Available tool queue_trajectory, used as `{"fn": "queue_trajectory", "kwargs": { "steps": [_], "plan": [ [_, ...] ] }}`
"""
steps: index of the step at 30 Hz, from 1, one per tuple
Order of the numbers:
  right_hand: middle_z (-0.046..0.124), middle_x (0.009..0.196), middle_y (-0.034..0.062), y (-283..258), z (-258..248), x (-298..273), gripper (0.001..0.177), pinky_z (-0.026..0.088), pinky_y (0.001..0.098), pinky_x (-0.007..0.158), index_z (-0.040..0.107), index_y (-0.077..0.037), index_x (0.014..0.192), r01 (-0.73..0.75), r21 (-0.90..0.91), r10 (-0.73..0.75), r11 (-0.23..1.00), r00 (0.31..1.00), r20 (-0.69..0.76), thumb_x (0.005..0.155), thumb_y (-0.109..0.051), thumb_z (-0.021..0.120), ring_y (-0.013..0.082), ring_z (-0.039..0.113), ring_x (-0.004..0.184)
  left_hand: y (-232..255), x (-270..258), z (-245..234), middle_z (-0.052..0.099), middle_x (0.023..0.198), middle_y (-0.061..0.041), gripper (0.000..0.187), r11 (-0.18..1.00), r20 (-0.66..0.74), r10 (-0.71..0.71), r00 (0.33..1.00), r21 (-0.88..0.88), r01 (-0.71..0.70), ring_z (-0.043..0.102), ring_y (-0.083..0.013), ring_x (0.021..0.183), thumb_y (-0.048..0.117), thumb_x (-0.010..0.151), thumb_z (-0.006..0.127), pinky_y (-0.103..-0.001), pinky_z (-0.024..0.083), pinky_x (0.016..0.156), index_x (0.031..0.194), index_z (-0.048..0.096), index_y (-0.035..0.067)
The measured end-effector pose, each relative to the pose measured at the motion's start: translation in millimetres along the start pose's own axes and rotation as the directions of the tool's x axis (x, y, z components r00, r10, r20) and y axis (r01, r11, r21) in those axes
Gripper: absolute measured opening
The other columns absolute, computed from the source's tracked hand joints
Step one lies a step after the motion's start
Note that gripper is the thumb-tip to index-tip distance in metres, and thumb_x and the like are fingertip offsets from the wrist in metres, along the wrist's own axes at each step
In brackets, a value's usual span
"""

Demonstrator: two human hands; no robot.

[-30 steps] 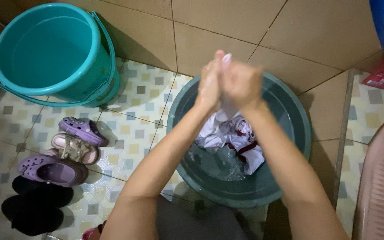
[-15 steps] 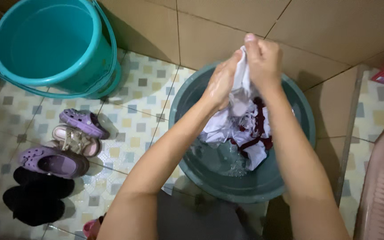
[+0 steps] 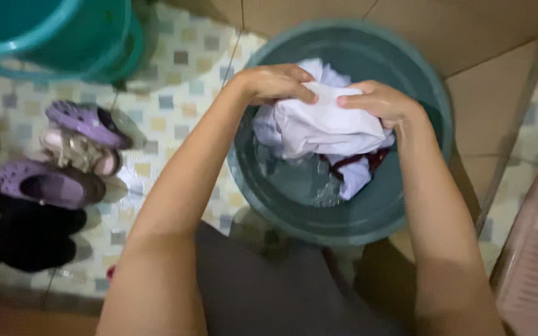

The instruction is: The person washes clothing in a basin of water, rubbing the fabric together and rinsing it by hand.

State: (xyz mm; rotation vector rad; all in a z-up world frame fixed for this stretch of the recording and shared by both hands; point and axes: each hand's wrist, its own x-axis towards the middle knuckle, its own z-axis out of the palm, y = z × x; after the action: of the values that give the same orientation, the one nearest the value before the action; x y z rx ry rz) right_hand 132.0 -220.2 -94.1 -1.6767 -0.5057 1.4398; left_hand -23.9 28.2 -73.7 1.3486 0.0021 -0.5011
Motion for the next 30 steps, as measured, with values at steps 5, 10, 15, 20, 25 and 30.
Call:
{"fn": "queue_trajectory", "kwargs": {
  "steps": [5, 10, 15, 20, 25, 30],
  "plan": [
    [0.077, 0.11, 0.0123, 70.7, 40.9, 25.2, 0.056, 0.052, 0.0335, 0.083, 0.072, 0.004, 0.12, -0.291, -0.373, 0.341, 0.881, 0.937, 0.073, 0.085, -0.04, 0.077, 0.0173, 0.069, 0.094, -48.7, 13.0, 31.0, 0.071, 0.114, -0.012, 0.053, 0.737, -0.08, -0.444, 0.892, 0.534, 0.415, 0.061, -0.0209, 0.09, 0.035, 0.081, 0.075, -0.037, 0.048, 0.074, 0.129, 0.073, 0.012],
    [0.069, 0.12, 0.0154, 150.0, 89.4, 56.2, 0.075, 0.054, 0.0417, 0.085, 0.06, -0.003, 0.136, -0.267, -0.836, 0.622, 0.48, 0.776, 0.109, 0.082, -0.053, 0.077, 0.0313, 0.069, 0.097, -111.7, 46.5, 68.3, 0.07, 0.117, -0.011, 0.054, 0.352, -0.004, -0.735, 0.678, 0.853, 0.386, 0.061, -0.0214, 0.095, 0.036, 0.081, 0.075, -0.037, 0.047, 0.078, 0.13, 0.071, 0.013],
    [0.069, 0.125, 0.0155, 230.5, 108.8, 86.1, 0.072, 0.055, 0.0436, 0.09, 0.05, -0.036, 0.15, 0.059, -0.964, 0.525, 0.258, 0.829, 0.191, 0.082, -0.05, 0.07, 0.0331, 0.07, 0.103, -166.5, 73.2, 94.4, 0.068, 0.121, -0.011, 0.056, 0.182, -0.037, -0.818, 0.574, 0.93, 0.319, 0.06, -0.0218, 0.1, 0.036, 0.081, 0.074, -0.037, 0.047, 0.082, 0.131, 0.07, 0.014],
    [0.07, 0.122, 0.0134, 243.5, 87.3, 92.6, 0.058, 0.054, 0.0468, 0.091, 0.061, -0.03, 0.136, -0.021, -0.945, 0.173, 0.326, 0.984, 0.038, 0.084, -0.057, 0.068, 0.0392, 0.067, 0.104, -202.1, 88.3, 98.8, 0.066, 0.125, -0.01, 0.057, 0.041, -0.194, -0.784, 0.59, 0.932, 0.361, 0.06, -0.0223, 0.105, 0.037, 0.081, 0.074, -0.038, 0.047, 0.087, 0.133, 0.068, 0.014],
    [0.072, 0.116, 0.0183, 219.7, 79.5, 77.0, 0.059, 0.054, 0.0473, 0.091, 0.07, -0.016, 0.125, -0.032, -0.936, -0.07, 0.35, 0.996, -0.061, 0.081, -0.055, 0.076, 0.0384, 0.069, 0.103, -217.1, 97.7, 101.6, 0.065, 0.129, -0.009, 0.058, -0.021, -0.248, -0.785, 0.568, 0.926, 0.377, 0.059, -0.0228, 0.11, 0.037, 0.081, 0.074, -0.038, 0.046, 0.091, 0.134, 0.066, 0.015],
    [0.07, 0.125, 0.0176, 219.7, 95.0, 78.2, 0.051, 0.052, 0.0489, 0.096, 0.071, -0.022, 0.129, -0.062, -0.946, 0.089, 0.318, 0.995, -0.035, 0.085, -0.047, 0.071, 0.037, 0.068, 0.111, -207.4, 95.0, 89.7, 0.063, 0.133, -0.009, 0.059, 0.041, -0.184, -0.805, 0.564, 0.931, 0.362, 0.059, -0.0233, 0.114, 0.038, 0.081, 0.074, -0.038, 0.046, 0.095, 0.135, 0.064, 0.016]
  ]
}}
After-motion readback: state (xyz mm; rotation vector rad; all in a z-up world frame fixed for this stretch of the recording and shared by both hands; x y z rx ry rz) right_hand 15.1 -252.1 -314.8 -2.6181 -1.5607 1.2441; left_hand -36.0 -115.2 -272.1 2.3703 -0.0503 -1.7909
